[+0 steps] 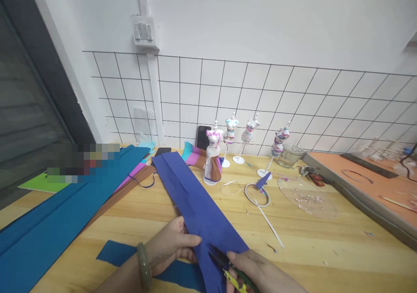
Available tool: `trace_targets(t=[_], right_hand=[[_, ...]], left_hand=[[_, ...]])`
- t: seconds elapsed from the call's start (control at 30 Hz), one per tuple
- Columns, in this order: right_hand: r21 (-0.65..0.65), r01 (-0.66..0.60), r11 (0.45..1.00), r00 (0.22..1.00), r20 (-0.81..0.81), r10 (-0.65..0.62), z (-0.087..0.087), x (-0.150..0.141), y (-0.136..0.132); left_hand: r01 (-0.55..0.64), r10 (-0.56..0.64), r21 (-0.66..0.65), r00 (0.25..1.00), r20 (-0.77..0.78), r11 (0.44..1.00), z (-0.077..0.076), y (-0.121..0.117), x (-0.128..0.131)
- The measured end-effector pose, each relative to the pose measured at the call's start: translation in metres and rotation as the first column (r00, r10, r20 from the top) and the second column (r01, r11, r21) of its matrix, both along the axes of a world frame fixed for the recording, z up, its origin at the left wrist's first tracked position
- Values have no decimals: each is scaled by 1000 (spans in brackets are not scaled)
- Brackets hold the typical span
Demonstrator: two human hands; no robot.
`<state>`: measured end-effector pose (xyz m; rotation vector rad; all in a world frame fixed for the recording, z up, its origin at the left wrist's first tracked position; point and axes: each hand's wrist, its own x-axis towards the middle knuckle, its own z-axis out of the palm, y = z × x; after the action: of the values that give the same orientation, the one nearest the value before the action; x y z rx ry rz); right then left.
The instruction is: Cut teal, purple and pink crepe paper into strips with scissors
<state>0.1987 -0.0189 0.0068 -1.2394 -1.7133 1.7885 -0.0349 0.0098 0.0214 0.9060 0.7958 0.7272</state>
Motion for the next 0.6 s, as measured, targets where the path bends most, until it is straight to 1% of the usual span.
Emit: trace_targets(t=[0.03, 0.1, 0.17, 0.27, 0.3, 0.37, 0.43, 0.47, 0.6], right_hand=[[8, -1, 1000, 1000, 7, 1, -1, 0, 0], [63, -10, 998, 999, 41, 7, 0, -1, -1], [120, -33, 992, 998, 63, 26, 5, -4, -1], [199, -76, 977, 990, 132, 50, 19, -10, -1], [208, -75, 975, 986, 159, 42, 22, -12, -1], [168, -45, 985, 981, 192, 12, 26, -16, -1], [115, -15, 993, 982, 189, -7, 25, -18, -2], [112, -11, 994, 984, 178, -9, 23, -19, -2], [213, -42, 976, 986, 165, 6, 15, -21, -2]], left_hand=[[-3, 3, -4, 1000, -10, 1000, 0, 0, 0], [-5, 5, -10, 1000, -26, 1000, -1, 1, -1], [-1, 1, -16, 1000, -30, 1000, -1, 1, 0], [6, -7, -21, 1000, -28, 1000, -1, 1, 1], [7, -8, -21, 1000, -28, 1000, -1, 1, 1], [17, -17, -21, 999, -29, 1000, -1, 0, 1], [27, -27, -23, 999, -26, 999, -1, 0, 1], [31, -32, -25, 999, -23, 999, -1, -1, 1], [28, -28, -33, 999, -16, 999, -1, -2, 1]])
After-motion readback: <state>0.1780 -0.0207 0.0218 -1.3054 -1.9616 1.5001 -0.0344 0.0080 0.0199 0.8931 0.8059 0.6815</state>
